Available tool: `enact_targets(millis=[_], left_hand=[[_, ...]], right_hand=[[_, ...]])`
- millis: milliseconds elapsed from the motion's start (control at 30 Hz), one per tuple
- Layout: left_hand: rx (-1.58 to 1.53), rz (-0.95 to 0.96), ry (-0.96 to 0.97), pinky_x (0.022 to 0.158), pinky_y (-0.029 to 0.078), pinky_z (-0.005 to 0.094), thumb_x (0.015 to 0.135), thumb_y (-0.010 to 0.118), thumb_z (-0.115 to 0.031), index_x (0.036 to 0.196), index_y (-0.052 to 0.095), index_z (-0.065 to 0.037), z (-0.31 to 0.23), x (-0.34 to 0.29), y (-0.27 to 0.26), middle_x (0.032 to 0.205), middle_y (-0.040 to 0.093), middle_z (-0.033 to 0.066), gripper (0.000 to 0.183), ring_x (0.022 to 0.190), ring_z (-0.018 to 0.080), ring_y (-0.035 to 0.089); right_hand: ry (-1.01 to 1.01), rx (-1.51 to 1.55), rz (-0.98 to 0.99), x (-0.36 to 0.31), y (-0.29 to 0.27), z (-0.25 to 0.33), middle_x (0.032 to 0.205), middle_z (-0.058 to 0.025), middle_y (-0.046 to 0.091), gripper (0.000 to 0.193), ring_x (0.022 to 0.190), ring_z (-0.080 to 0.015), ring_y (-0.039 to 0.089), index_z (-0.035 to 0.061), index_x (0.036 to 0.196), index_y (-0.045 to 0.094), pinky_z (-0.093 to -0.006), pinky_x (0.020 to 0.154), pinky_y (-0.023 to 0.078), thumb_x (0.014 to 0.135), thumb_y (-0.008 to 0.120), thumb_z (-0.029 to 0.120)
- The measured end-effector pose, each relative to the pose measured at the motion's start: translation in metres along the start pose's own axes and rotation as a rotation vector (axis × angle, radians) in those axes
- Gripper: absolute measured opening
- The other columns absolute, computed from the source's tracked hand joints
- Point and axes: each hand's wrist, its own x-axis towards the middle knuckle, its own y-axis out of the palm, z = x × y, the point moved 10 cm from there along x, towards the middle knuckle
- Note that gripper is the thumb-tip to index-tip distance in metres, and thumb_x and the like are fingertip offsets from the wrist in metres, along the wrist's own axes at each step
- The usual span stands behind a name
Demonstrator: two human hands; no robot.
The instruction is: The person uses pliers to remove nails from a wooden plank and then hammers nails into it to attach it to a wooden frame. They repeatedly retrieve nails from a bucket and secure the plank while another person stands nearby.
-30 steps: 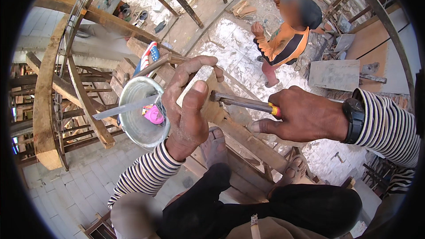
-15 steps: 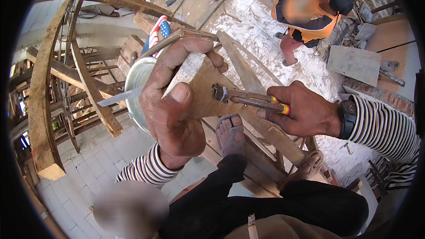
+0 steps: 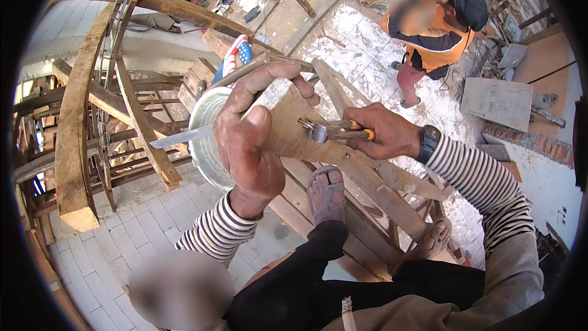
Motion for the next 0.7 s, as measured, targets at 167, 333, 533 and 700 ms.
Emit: enact_targets(millis=[167,333,533,700], left_hand=[[-0.211,-0.35,-0.115,0.083,0.056,0.0372,0.094,0.046,-0.032,0.118,0.06,0.008,0.036,0.011,-0.065,0.094,0.067,0.0174,0.049,0.087,0.0257,0.066],[-0.167,-0.281,-0.056,0.091,0.055,0.0424,0.095,0.048,-0.035,0.128,0.055,0.008,0.018,-0.042,-0.088,0.101,0.067,0.0192,0.054,0.095,0.0289,0.066],[-0.083,-0.416,-0.061,0.102,0.046,0.0517,0.098,0.052,-0.035,0.131,0.051,-0.003,-0.028,-0.107,-0.122,0.108,0.061,0.013,0.047,0.102,0.0268,0.061],[-0.125,-0.389,-0.094,0.102,0.045,0.0536,0.099,0.053,-0.035,0.131,0.048,-0.009,-0.042,-0.141,-0.123,0.106,0.06,0.0109,0.042,0.101,0.0251,0.061]], right_hand=[[0.706,0.775,0.479,-0.084,0.067,0.024,0.061,-0.0054,0.056,0.048,0.06,-0.0195,0.061,0.0,0.084,0.056,-0.0404,0.055,0.043,0.102,0.058,0.045],[0.779,0.075,0.254,-0.145,0.045,-0.012,0.081,-0.0111,0.065,0.042,0.075,-0.0231,0.061,-0.002,0.103,0.065,-0.0346,0.074,0.05,0.101,0.06,0.039],[0.674,-0.048,0.075,-0.088,0.036,-0.079,0.132,-0.0312,0.057,0.066,0.124,-0.0402,0.058,-0.0014,0.151,0.035,-0.0438,0.106,0.044,0.097,0.06,0.028],[0.515,-0.282,0.212,0.028,0.048,-0.132,0.133,-0.0343,0.054,0.069,0.122,-0.0447,0.056,-0.0056,0.149,0.034,-0.0477,0.105,0.043,0.091,0.057,0.024]])
